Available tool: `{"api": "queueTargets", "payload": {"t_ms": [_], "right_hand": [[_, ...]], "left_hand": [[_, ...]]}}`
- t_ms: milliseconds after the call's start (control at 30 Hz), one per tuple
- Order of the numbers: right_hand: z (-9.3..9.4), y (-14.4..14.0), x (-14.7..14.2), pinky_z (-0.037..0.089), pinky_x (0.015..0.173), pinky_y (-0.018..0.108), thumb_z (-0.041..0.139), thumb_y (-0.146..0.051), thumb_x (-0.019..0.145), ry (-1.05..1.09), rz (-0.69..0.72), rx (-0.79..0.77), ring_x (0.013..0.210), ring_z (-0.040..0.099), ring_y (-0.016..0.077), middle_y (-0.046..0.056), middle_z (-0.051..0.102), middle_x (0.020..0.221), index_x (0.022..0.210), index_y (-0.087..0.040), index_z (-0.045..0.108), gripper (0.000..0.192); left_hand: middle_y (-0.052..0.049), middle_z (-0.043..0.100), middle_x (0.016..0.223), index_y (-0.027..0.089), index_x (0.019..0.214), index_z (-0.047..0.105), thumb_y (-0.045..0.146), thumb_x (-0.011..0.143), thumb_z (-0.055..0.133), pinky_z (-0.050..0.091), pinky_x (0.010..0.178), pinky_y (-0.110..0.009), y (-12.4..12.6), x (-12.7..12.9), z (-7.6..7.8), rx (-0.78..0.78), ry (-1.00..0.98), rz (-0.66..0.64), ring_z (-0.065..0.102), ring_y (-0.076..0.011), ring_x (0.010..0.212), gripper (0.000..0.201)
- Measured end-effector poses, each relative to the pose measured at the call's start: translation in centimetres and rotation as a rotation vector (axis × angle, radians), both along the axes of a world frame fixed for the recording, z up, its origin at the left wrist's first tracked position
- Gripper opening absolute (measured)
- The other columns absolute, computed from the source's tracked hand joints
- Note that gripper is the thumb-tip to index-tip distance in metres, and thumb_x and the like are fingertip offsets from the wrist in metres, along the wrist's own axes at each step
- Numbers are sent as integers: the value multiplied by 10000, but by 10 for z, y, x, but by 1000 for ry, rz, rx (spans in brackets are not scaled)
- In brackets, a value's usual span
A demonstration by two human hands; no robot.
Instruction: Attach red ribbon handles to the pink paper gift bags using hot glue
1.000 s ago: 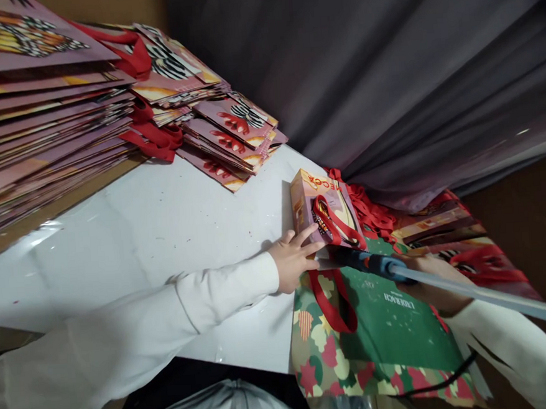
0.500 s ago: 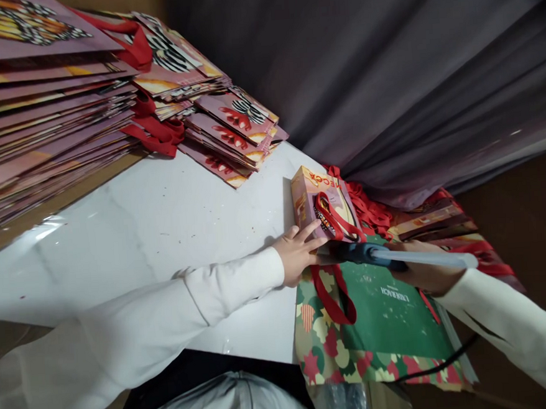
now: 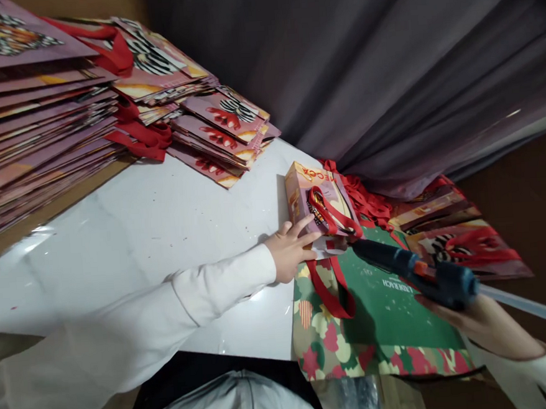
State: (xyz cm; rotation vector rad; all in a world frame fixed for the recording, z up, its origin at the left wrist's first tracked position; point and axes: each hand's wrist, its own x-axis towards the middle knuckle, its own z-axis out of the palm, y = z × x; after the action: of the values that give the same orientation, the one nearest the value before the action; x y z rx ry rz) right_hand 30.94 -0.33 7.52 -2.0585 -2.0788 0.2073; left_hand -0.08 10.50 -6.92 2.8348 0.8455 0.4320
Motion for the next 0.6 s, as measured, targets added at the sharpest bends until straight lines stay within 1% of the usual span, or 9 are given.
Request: {"api": "queueTargets", "payload": {"t_ms": [67,133,233,333,400,500,533,600], "right_hand": [[-13,-10,4,589,757,324,731,-512,637,175,-26,-14,806,710,270,80,748,911,1001,-195,689,485],[-27,-15,5,589,796,352,740,-518,650,350,-73,-26,819,716,267,88,745,943,1102,-201,651,560],[-47,-15,6,590,811,369,769,-503,645,487,-112,-23,859,716,278,85,739,972,1116,-223,641,563],[-60,-8,5,574,849,396,778,-474,652,558,-80,-37,953,697,301,93,721,1058,1108,-223,639,539],[-64,0,2,560,866,414,752,-459,687,600,-44,-101,979,689,302,101,713,1085,1128,-210,626,522],[-63,14,-6,549,858,415,731,-443,701,612,3,-190,975,682,299,112,707,1091,1126,-185,627,508],[-61,18,-9,552,838,405,730,-440,693,590,13,-213,945,684,294,111,713,1059,1086,-173,645,483],[-55,27,-15,561,753,370,725,-441,676,524,22,-276,822,682,265,91,728,923,958,-154,678,405]], "left_hand": [[-12,352,1523,346,1248,578,264,730,633,266,1005,-524,0,0,1,1,10,3,36,-373,1437,527],[-22,361,1516,339,1247,578,249,726,630,267,997,-526,-1,0,2,5,17,1,39,-380,1436,532],[-32,371,1507,341,1239,586,236,726,620,261,989,-532,-1,0,2,11,23,9,66,-387,1429,525],[-35,377,1496,352,1257,580,235,727,611,252,992,-533,-1,-1,2,13,31,15,91,-401,1418,543],[-35,379,1491,363,1276,566,216,725,602,262,985,-520,-1,-1,3,6,45,18,89,-405,1418,572],[-35,387,1478,379,1287,554,180,713,590,278,967,-502,-2,-1,4,-8,69,30,86,-406,1422,608],[-35,390,1472,381,1288,551,171,707,588,278,967,-500,-2,-1,5,-11,76,34,90,-405,1421,619],[-33,395,1463,390,1295,541,165,704,584,276,967,-495,-3,-1,6,-14,86,41,100,-399,1419,634]]}}
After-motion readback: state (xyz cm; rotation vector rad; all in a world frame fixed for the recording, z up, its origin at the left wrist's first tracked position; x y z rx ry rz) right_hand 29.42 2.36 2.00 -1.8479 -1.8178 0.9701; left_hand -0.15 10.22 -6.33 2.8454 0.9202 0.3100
